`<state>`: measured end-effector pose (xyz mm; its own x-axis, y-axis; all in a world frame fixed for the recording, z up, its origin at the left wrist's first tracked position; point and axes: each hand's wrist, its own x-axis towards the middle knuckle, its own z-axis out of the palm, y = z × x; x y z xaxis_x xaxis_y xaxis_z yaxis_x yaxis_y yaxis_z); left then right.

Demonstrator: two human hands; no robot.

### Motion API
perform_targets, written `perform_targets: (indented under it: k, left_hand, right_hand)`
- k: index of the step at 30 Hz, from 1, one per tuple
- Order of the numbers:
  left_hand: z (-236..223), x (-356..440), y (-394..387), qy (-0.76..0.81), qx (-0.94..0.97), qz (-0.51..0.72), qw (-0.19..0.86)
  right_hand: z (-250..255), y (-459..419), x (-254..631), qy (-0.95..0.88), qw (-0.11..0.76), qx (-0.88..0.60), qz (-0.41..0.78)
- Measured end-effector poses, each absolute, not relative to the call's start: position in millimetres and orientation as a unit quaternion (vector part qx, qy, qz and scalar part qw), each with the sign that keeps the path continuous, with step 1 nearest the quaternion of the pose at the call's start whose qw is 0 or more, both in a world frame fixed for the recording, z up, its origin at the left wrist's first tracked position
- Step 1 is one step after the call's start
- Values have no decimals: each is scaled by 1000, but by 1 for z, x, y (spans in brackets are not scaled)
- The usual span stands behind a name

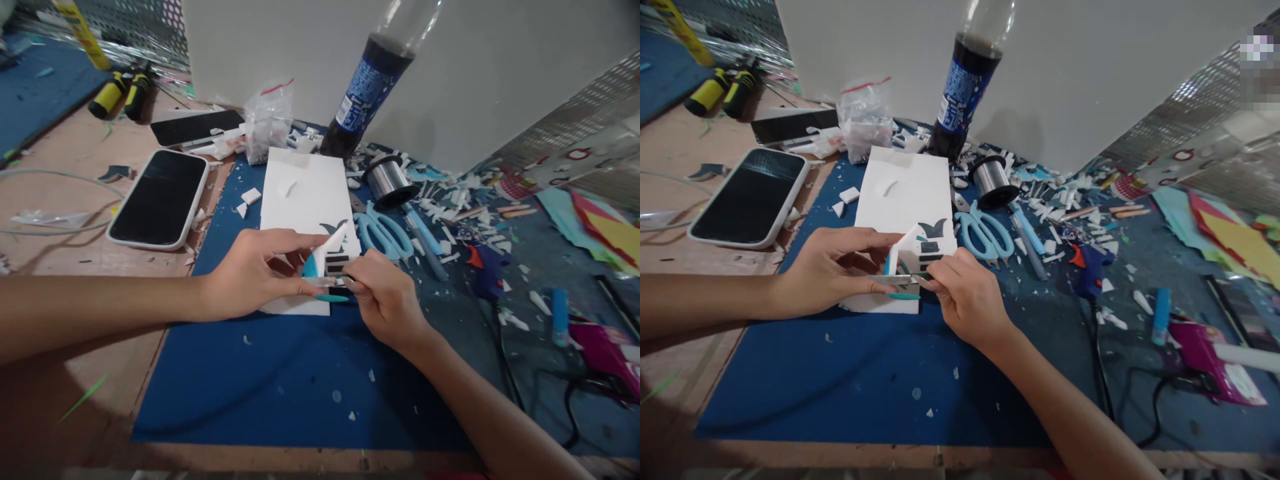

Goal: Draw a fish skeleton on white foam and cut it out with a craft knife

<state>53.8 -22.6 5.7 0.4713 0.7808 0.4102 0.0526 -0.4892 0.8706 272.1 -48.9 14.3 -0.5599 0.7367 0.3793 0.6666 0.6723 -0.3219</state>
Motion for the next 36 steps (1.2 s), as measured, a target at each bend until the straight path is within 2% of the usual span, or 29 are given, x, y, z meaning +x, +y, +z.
perform_targets:
  k: [15,36]
  left_hand:
    - [3,53,-23,256,761,462,377]
    - [8,54,-23,251,799,414,356]
  right_hand:
    - [14,-50,272,-877,267,-399,30]
    - [9,-52,264,-874,267,-406,10]
